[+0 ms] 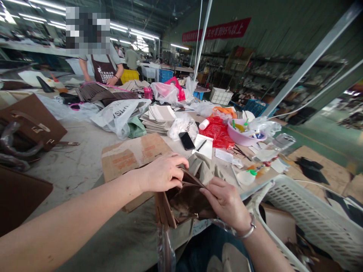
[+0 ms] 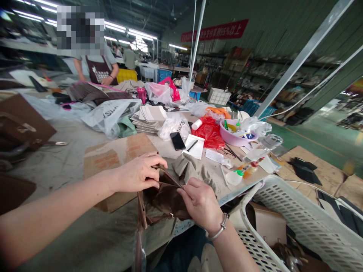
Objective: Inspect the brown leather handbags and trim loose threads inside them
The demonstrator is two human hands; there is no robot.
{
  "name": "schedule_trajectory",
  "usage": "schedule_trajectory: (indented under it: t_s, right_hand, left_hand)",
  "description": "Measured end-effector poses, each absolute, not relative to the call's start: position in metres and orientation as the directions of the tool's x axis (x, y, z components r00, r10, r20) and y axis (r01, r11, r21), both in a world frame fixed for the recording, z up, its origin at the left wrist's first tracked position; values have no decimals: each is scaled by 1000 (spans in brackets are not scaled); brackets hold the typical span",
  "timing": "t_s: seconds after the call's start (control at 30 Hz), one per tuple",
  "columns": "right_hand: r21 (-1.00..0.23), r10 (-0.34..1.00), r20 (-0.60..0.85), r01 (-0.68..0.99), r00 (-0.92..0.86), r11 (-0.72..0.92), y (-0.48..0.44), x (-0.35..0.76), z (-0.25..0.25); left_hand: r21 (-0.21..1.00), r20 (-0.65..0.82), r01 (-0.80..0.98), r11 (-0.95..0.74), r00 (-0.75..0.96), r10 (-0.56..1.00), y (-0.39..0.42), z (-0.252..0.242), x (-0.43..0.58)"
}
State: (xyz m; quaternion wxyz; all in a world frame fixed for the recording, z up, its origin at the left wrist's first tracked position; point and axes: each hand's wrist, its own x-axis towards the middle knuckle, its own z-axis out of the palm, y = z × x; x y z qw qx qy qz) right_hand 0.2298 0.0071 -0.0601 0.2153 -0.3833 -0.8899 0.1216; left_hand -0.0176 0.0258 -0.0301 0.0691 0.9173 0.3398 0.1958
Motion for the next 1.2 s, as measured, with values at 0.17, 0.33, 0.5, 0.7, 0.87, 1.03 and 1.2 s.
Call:
schedule_trajectory:
  t_s: [0.17, 0.33, 0.5, 0.7, 0.87, 1.03, 1.2]
  right_hand:
    - [-379, 744, 290, 641, -602, 667, 8, 231, -62]
    - [-413, 757, 303, 637, -578, 651, 9, 232, -64]
    - [-435, 767, 313, 633, -560, 640, 11, 236, -66]
    - [-485, 784, 320, 619, -532, 618, 12, 242, -68]
    - [-469, 775, 326, 620, -541, 630, 10, 242, -67]
    - [-452, 769, 333, 623, -546, 638, 6, 237, -67]
    - [-438, 778, 308, 644, -547, 627, 3, 234, -67]
  left_hand:
    - [183, 334, 610, -771, 699, 632, 14, -26, -19]
    - [199, 248, 633, -748, 706, 663, 7, -26, -14]
    - [231, 178, 659, -716, 694, 697, -3, -23, -6]
    - [290, 158, 653, -700, 689, 708, -6, -22, -3]
    - [272, 243, 716, -643, 595, 766, 3, -25, -1]
    - [268, 408, 776, -571, 446, 797, 19, -31, -2]
    - [355, 319, 770, -529, 432, 843, 29, -40, -2]
